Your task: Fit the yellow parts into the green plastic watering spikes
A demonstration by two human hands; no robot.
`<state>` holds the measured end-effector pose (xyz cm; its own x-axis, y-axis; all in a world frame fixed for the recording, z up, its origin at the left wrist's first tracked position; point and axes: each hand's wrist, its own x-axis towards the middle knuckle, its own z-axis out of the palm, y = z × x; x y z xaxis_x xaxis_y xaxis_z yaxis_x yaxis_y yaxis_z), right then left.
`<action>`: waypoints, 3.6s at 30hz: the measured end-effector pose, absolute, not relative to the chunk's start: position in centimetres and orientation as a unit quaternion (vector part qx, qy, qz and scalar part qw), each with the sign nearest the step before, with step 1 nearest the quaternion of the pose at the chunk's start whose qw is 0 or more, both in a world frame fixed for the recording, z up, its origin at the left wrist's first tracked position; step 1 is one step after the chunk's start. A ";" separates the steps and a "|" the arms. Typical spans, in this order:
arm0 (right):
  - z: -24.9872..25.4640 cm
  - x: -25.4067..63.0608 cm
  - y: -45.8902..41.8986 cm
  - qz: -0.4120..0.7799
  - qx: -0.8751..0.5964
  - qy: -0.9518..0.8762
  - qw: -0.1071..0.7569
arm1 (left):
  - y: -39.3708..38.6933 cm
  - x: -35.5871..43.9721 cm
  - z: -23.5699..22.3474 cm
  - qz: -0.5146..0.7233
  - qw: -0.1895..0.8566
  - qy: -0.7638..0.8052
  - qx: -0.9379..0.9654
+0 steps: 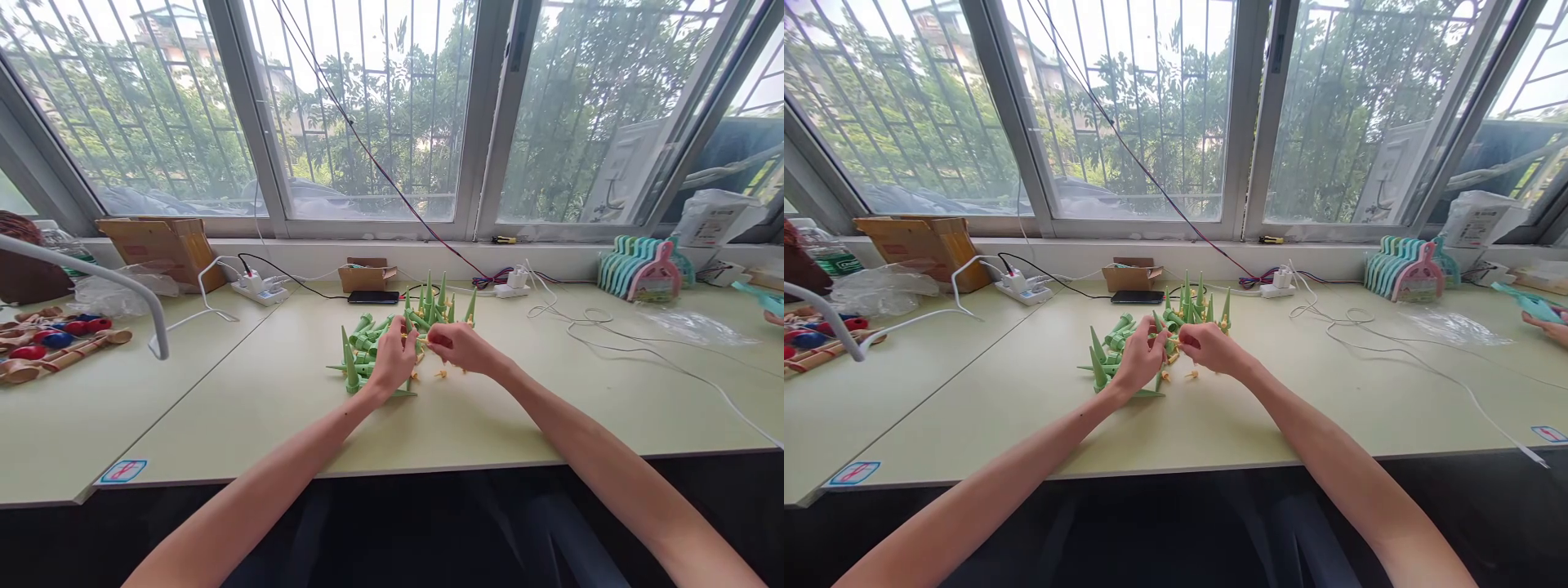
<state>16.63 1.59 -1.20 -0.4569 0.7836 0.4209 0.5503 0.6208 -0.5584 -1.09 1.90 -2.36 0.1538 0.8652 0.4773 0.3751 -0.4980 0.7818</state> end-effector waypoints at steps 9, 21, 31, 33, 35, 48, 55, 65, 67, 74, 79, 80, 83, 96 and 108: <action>-1.5 16.7 1.7 0.152 -0.396 -0.841 0.335 | 2.0 -1.2 -2.4 0.483 0.265 0.425 0.718; -2.0 16.6 2.1 0.104 -0.391 -0.843 0.355 | 1.6 -1.2 -2.1 0.471 0.251 0.422 0.733; -2.4 16.4 2.2 0.095 -0.406 -0.842 0.342 | 1.5 -1.2 -2.2 0.461 0.247 0.410 0.747; -2.4 16.5 2.3 0.092 -0.410 -0.842 0.337 | 1.5 -1.2 -2.2 0.455 0.246 0.402 0.756; -2.5 16.6 2.3 0.090 -0.414 -0.842 0.333 | 1.5 -1.3 -2.2 0.448 0.240 0.396 0.765; -2.3 16.6 2.1 0.095 -0.422 -0.842 0.324 | 1.3 -1.5 -2.2 0.446 0.243 0.373 0.777; -2.3 16.5 2.2 0.090 -0.429 -0.841 0.317 | 1.4 -1.5 -2.2 0.453 0.253 0.369 0.771; -1.9 16.4 1.9 0.076 -0.444 -0.834 0.321 | 1.0 -1.3 -1.9 0.452 0.267 0.369 0.767; -1.8 16.4 1.8 0.072 -0.447 -0.832 0.320 | 1.0 -1.3 -1.8 0.450 0.269 0.371 0.766; -2.0 16.2 1.9 0.071 -0.462 -0.817 0.338 | 1.0 -1.1 -1.9 0.463 0.261 0.366 0.764; -1.7 15.9 1.6 0.098 -0.456 -0.802 0.373 | 1.0 -1.0 -1.9 0.489 0.264 0.372 0.743; -1.6 15.8 1.5 0.100 -0.453 -0.802 0.375 | 1.0 -0.9 -1.9 0.495 0.268 0.372 0.738; -1.7 15.6 1.5 0.095 -0.442 -0.809 0.376 | 0.9 -0.9 -1.8 0.507 0.274 0.369 0.730; -2.5 15.6 2.0 0.086 -0.463 -0.798 0.375 | 0.7 -1.0 -1.9 0.479 0.267 0.333 0.767; -2.6 15.2 2.0 0.086 -0.481 -0.760 0.429 | 0.5 -0.6 -1.7 0.492 0.276 0.348 0.748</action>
